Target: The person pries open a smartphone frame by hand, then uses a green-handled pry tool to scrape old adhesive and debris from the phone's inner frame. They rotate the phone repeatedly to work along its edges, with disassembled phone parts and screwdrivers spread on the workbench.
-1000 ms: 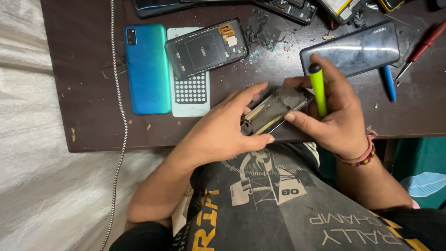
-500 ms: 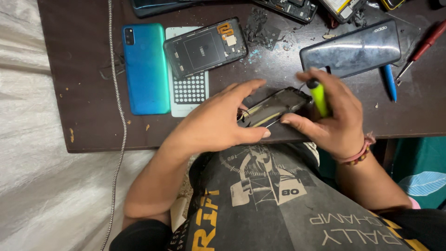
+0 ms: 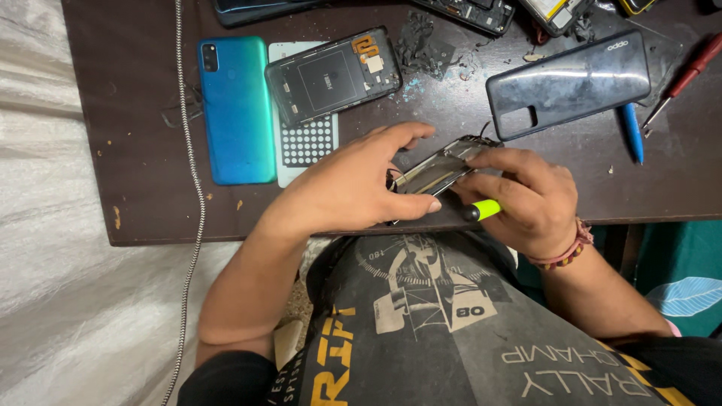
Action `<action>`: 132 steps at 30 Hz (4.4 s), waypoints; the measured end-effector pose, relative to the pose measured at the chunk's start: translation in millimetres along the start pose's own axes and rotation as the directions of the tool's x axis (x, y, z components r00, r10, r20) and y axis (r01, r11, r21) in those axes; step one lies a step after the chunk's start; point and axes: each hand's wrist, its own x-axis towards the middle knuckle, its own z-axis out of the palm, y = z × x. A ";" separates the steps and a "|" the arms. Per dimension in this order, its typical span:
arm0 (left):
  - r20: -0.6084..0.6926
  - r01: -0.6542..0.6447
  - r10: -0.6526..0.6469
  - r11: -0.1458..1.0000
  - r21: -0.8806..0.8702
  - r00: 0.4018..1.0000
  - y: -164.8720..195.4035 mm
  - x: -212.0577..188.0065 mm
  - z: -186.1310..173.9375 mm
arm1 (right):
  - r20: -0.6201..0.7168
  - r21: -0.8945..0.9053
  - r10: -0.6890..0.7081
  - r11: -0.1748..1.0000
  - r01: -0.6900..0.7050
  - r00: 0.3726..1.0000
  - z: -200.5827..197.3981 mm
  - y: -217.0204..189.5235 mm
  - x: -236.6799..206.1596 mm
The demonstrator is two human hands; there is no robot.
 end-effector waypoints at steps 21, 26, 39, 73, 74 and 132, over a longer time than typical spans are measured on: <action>-0.033 0.031 -0.031 0.999 -0.012 0.999 -9.0 1.6 -10.2 | 0.192 0.033 0.069 0.996 -0.077 0.979 -14.1 2.4 32.2; -0.121 -0.075 0.080 0.996 0.042 0.989 -11.0 -0.8 -9.7 | 0.216 0.046 0.055 0.997 -0.067 0.975 -17.4 3.6 38.3; -0.301 -0.035 0.065 0.994 0.106 0.951 -3.5 -3.1 -3.7 | 0.257 0.059 0.206 0.972 -0.228 0.944 -24.4 0.4 38.7; -0.482 -0.142 0.586 0.718 0.682 0.651 -25.6 -28.0 65.1 | 0.093 0.124 0.233 0.962 -0.244 0.968 -17.9 -9.3 16.8; -0.482 -0.142 0.586 0.718 0.681 0.652 -25.7 -27.4 65.1 | 0.092 0.125 0.231 0.962 -0.242 0.968 -17.5 -9.4 16.8; -0.522 -0.078 0.513 0.760 0.645 0.682 -15.4 -12.1 70.2 | -0.042 -0.046 0.359 0.931 -0.361 0.932 -27.2 -48.6 -1.8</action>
